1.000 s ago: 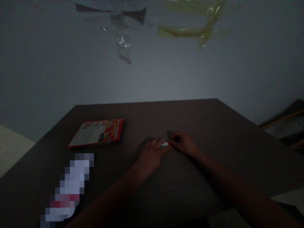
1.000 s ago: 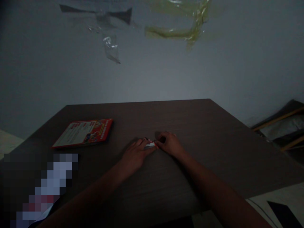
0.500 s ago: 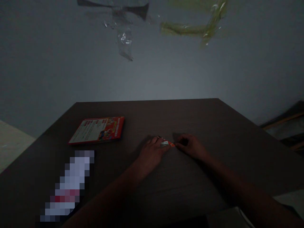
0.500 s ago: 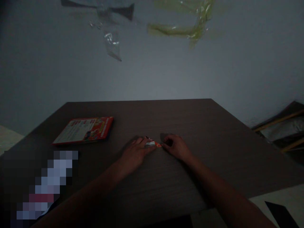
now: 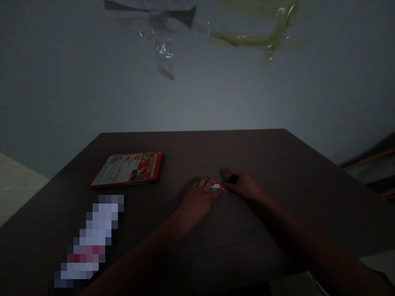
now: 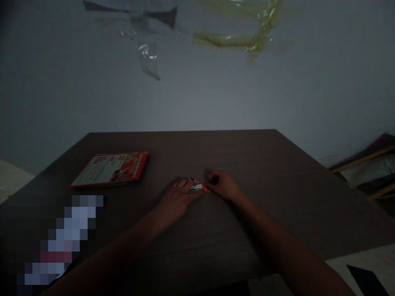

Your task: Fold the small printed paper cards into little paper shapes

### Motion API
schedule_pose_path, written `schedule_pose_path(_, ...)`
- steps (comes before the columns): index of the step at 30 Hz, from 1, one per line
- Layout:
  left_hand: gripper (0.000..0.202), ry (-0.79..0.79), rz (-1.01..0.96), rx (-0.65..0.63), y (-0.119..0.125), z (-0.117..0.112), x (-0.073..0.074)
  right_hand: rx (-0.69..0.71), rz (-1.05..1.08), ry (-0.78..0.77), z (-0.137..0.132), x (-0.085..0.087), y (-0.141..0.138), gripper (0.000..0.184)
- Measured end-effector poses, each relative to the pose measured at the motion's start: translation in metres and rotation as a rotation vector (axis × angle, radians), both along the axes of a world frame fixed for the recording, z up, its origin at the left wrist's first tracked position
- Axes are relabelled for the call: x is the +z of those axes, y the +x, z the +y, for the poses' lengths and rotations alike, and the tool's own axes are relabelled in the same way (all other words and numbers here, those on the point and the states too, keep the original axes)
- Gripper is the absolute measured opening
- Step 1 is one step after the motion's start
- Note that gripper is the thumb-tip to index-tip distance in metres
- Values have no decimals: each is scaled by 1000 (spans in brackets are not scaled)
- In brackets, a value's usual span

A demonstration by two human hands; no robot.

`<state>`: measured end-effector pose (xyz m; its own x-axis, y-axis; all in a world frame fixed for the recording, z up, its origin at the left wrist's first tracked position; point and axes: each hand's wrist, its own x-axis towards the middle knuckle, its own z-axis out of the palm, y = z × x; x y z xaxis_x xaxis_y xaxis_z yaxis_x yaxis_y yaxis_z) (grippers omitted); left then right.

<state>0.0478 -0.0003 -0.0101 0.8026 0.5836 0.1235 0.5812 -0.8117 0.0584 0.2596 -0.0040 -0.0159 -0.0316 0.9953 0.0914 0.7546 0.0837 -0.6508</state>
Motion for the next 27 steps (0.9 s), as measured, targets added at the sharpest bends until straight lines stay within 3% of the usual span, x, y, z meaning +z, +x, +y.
schedule_pose_path(14, 47, -14, 12, 19, 2, -2, 3, -38, -116, 129, 33, -8, -31, 18)
schedule_pose_path(21, 50, -19, -5, 11, 0, -3, 2, -69, -83, 146, 59, -9, -52, 37)
schedule_pose_path(27, 44, -45, -48, 18, -2, -1, 5, -3, 42, 124, 60, -7, -38, 45)
